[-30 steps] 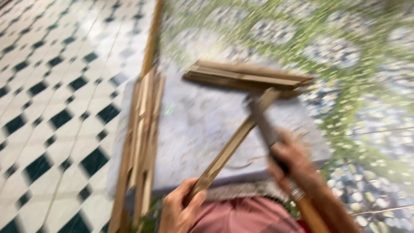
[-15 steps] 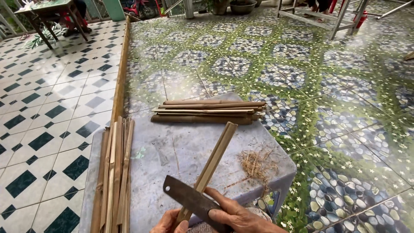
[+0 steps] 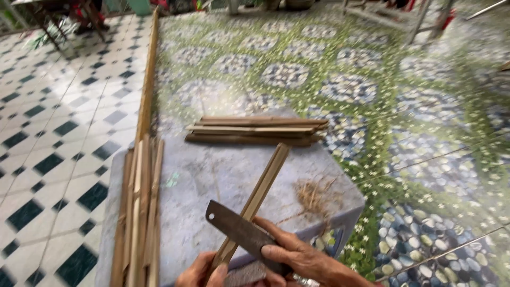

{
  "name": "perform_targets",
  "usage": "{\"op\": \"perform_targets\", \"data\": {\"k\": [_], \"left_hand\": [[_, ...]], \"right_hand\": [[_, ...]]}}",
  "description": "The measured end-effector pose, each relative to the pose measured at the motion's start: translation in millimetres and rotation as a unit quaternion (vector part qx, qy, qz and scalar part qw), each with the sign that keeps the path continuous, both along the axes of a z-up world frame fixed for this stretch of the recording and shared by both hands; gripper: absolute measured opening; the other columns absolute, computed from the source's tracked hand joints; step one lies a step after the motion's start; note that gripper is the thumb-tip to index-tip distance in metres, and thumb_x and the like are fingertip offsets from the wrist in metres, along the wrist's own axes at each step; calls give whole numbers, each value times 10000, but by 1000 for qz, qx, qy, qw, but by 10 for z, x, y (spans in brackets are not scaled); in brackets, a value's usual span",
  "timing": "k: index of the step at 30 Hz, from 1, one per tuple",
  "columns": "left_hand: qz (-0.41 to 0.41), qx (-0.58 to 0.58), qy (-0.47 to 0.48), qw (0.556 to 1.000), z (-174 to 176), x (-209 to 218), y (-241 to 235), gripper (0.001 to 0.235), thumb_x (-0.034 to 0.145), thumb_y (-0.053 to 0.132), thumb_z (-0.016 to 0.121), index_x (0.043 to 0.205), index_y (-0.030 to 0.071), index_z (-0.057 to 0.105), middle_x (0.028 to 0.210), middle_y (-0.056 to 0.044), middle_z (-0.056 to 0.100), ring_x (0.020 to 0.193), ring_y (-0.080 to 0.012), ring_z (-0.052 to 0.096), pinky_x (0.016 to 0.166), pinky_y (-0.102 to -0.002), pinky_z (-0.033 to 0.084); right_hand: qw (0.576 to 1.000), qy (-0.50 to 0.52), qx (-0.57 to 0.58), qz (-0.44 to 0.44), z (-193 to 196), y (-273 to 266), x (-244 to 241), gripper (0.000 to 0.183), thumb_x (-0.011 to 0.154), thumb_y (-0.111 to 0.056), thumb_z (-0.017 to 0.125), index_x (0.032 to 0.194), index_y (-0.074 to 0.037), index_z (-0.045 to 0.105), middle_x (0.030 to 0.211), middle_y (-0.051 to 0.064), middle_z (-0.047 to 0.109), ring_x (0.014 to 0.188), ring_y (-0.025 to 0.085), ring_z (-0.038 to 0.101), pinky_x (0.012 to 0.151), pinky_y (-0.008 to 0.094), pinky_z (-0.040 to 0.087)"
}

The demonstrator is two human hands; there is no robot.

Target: Shaving and smoothing bamboo strips using a large knife to prepare them for use.

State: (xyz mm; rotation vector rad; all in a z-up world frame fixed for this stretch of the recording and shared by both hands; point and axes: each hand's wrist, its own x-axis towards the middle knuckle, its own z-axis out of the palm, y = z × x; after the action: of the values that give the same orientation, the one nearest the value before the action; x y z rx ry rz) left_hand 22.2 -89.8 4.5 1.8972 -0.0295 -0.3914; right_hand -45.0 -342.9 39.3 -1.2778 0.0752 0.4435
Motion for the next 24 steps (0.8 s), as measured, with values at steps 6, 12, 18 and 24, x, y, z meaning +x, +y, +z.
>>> {"op": "perform_targets", "data": {"k": [6, 12, 18, 24], "left_hand": [[-61, -61, -51, 995, 387, -179, 155, 214, 943, 200, 689, 1069, 38, 754, 601, -15, 575, 418, -94, 464, 404, -275, 421], [18, -132, -73, 988, 163, -87, 417, 193, 983, 186, 644, 1062, 17, 693, 622, -4, 582, 367, -80, 460, 326, -232, 413], [28, -176, -104, 978, 135, -54, 439, 205, 998, 176, 636, 1111, 8, 667, 630, -13, 590, 373, -81, 466, 316, -215, 443], [5, -159, -105, 982, 154, -95, 369, 234, 987, 205, 648, 1114, 11, 679, 625, -1, 578, 372, -76, 463, 340, -209, 437]], "right_hand": [[1000, -8, -22, -9, -16, 152, 27, 774, 984, -265, 565, 1670, -292, 209, 603, 109, 590, 368, 139, 520, 303, 258, 425], [962, -46, -210, -167, 366, -173, 108, 763, 1007, -155, 428, 1677, -392, 152, 604, 128, 560, 379, 199, 463, 302, 321, 383], [928, 91, -360, 37, 48, 145, -71, 695, 1038, -201, 399, 1637, -528, 271, 586, 65, 551, 416, 165, 486, 385, 268, 456], [920, 89, -380, 32, -230, -138, -92, 685, 1060, -209, 401, 1631, -540, 219, 629, 64, 571, 448, 180, 546, 430, 285, 554]]}}
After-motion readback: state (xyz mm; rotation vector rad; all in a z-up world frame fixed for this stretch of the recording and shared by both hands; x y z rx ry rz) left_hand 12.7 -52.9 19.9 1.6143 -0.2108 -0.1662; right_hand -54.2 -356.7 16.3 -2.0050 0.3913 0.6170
